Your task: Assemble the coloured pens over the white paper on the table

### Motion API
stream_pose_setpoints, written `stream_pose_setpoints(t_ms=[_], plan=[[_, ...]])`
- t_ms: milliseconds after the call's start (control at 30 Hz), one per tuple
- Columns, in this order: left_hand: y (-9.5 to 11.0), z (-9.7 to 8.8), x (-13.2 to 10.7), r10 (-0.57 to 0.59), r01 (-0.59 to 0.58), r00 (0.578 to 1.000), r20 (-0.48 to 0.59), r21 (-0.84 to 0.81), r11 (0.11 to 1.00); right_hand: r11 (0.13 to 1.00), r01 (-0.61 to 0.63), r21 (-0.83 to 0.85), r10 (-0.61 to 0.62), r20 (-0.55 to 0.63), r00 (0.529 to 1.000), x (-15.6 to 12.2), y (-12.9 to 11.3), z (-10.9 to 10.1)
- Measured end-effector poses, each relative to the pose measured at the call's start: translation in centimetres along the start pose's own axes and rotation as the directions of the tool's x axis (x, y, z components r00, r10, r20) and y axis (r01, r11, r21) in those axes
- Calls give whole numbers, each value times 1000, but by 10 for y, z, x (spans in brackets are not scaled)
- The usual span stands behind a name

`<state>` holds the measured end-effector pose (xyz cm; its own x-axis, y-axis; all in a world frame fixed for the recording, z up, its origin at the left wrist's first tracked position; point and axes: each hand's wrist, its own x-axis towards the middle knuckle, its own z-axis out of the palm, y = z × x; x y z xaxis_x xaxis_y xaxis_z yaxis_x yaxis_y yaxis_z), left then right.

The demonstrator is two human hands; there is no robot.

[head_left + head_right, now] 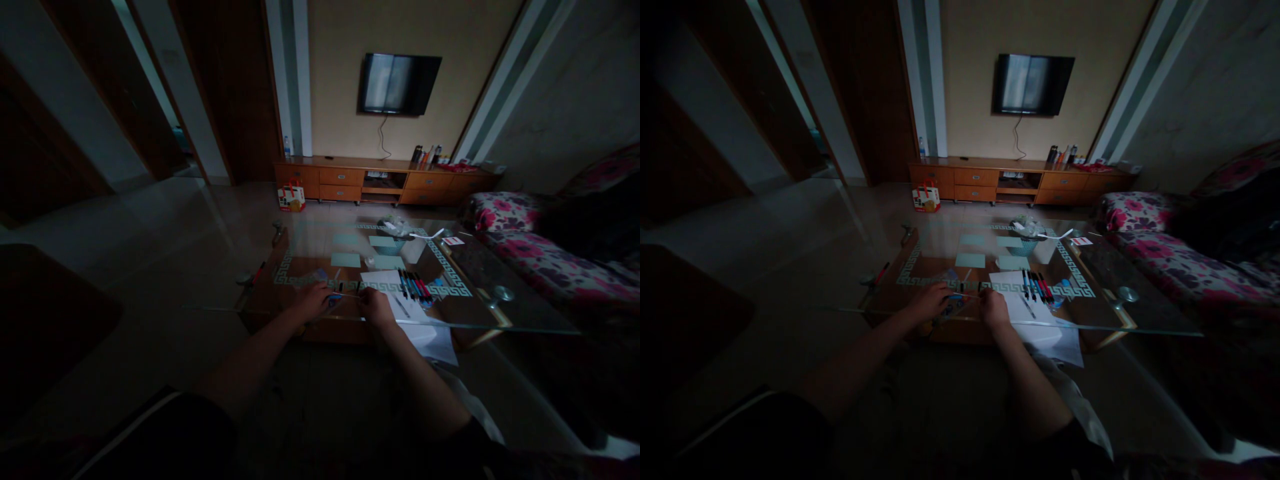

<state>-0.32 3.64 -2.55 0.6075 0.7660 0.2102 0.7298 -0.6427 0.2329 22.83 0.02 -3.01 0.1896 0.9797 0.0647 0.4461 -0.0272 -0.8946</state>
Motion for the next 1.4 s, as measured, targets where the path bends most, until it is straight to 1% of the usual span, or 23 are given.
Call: stream_pose_setpoints(t_ms=[133, 233, 300, 400, 500, 633, 833, 967, 1133, 1267, 1400], plan=[[-1, 1, -1, 1, -1, 1000, -16, -20, 1000, 999, 14, -43, -15, -3, 1000, -1, -2, 1], [-1, 2, -1, -1, 0, 1000, -23, -29, 1000, 989, 36, -143, -36, 7, 999, -2, -4, 1], [-2, 2, -1, -4, 4, 1000, -12, -33, 999, 966, 43, -254, -35, 37, 999, -2, -5, 0], [-1, 1, 0, -16, 16, 1000, 2, -46, 999, 907, 64, -416, -29, 90, 996, 0, -5, -1], [-1, 1, -1, -15, 15, 1000, 0, -60, 998, 872, 86, -482, -43, 100, 994, 1, -3, -3], [-3, 2, -2, 5, -5, 1000, -3, -71, 997, 855, 93, -511, -52, 95, 994, 4, 0, -5], [-14, 9, -6, 3, -5, 1000, -18, -81, 997, 838, 91, -538, -53, 85, 995, 5, 5, -11], [-19, 10, -9, 13, -16, 999, -39, -80, 997, 847, 102, -522, -61, 95, 994, 3, 6, -14], [-22, 7, -13, 63, -68, 997, -48, -107, 992, 852, 116, -510, -65, 116, 991, 1, 9, -14], [-21, 3, -16, 66, -69, 997, -26, -126, 990, 831, 177, -528, -124, 134, 983, 0, 11, -10], [-17, -3, -17, 67, -66, 998, 0, -107, 992, 814, 222, -536, -160, 161, 974, -2, 8, -4]])
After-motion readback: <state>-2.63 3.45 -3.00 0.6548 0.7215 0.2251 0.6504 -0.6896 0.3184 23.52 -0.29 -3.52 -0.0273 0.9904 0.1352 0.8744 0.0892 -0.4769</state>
